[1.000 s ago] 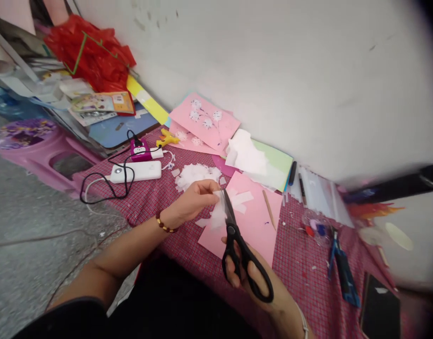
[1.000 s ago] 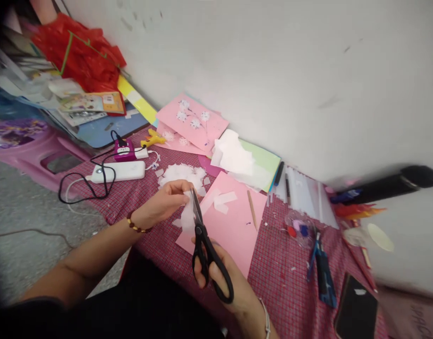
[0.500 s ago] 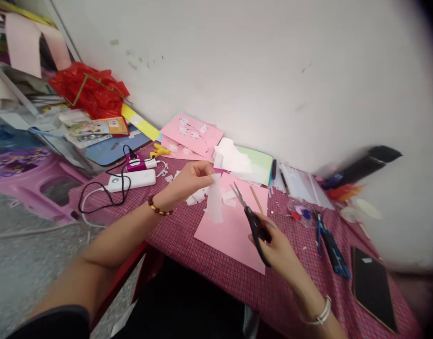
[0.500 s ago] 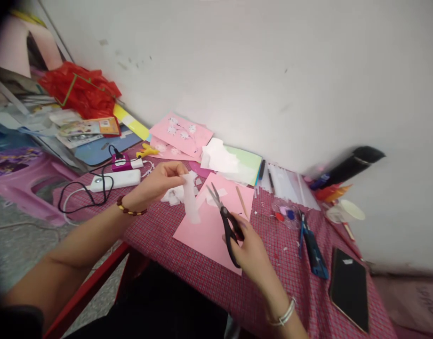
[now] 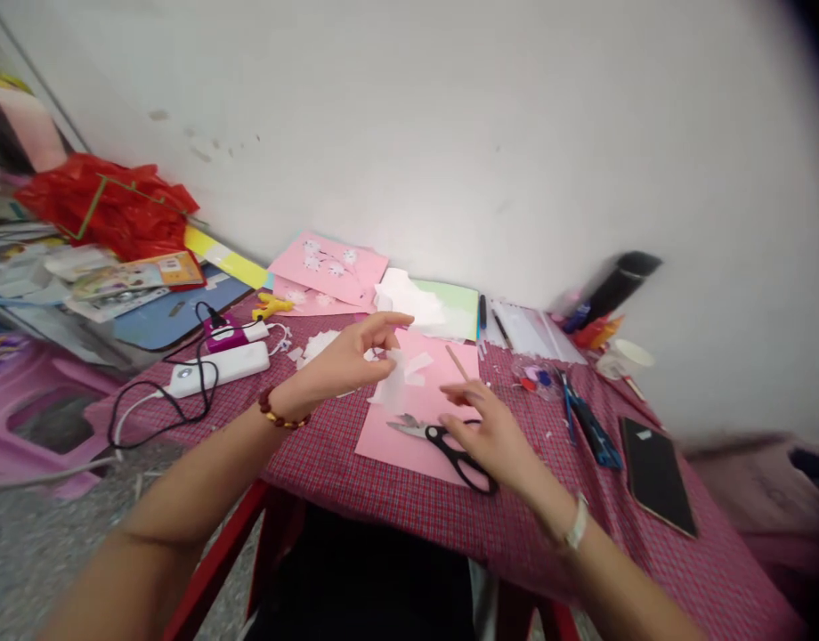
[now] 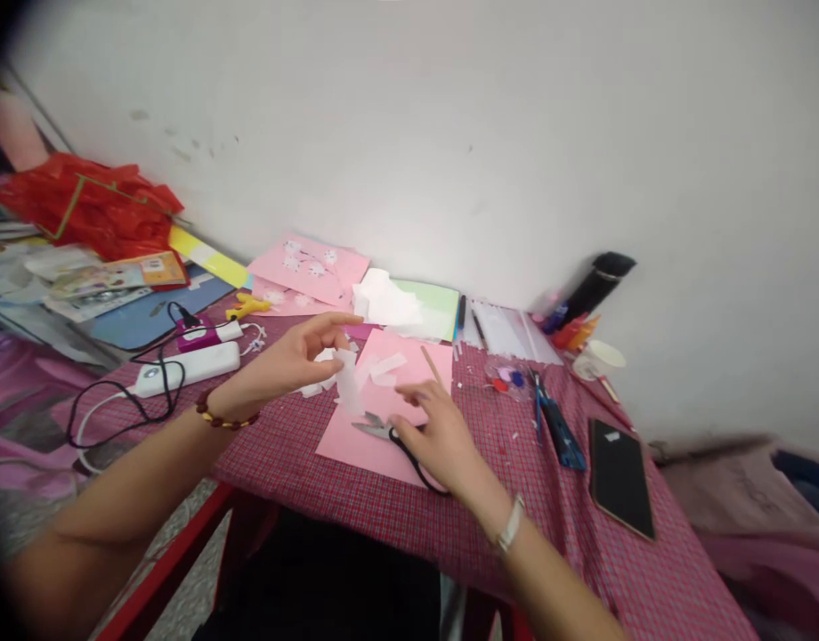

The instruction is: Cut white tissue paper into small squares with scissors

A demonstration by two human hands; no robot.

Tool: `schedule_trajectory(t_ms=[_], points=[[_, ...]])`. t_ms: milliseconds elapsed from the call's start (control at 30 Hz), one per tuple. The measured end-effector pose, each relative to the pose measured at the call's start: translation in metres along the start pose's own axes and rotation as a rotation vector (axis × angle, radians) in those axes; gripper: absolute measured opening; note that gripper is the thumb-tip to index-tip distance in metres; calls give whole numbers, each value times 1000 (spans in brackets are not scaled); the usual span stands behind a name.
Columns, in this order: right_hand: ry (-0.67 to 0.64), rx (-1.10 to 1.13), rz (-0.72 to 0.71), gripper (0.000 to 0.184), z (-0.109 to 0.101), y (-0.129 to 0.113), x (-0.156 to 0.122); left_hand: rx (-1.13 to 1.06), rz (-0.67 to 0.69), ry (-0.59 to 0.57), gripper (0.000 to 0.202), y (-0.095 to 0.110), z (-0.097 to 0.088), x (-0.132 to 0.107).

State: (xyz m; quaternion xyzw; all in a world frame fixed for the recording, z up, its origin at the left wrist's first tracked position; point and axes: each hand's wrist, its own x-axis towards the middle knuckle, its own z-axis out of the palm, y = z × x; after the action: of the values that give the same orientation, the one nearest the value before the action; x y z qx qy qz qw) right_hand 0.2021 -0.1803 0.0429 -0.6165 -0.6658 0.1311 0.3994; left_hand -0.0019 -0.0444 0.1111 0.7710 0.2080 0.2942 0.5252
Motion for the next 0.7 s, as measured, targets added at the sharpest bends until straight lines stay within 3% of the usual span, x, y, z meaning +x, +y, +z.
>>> schedule_trajectory(t_ms=[100,167,267,333,433,500,600,700], points=[[9,283,-26,25,19,-19,39,25,-29,7,57,-5,8,-1],[21,375,20,9,34,-25,58,-71,-26,112,50,-14,13,-2],[29,422,75,7,53,-25,77,-387,-52,297,36,-36,19,-6],[24,433,108,8,62,-22,84,-568,-138,281,29,-50,22,-9],[-16,421,150,12,63,-14,88,-613,-292,185,24,-65,26,-13],[-71,406,165,14,55,-5,77,-573,-364,178,26,-71,22,-13],[-173,311,176,21,33,14,31,-558,-423,207,28,-79,6,-8],[-230,-86,159,29,13,42,-33,-561,-433,158,24,-91,-19,0]])
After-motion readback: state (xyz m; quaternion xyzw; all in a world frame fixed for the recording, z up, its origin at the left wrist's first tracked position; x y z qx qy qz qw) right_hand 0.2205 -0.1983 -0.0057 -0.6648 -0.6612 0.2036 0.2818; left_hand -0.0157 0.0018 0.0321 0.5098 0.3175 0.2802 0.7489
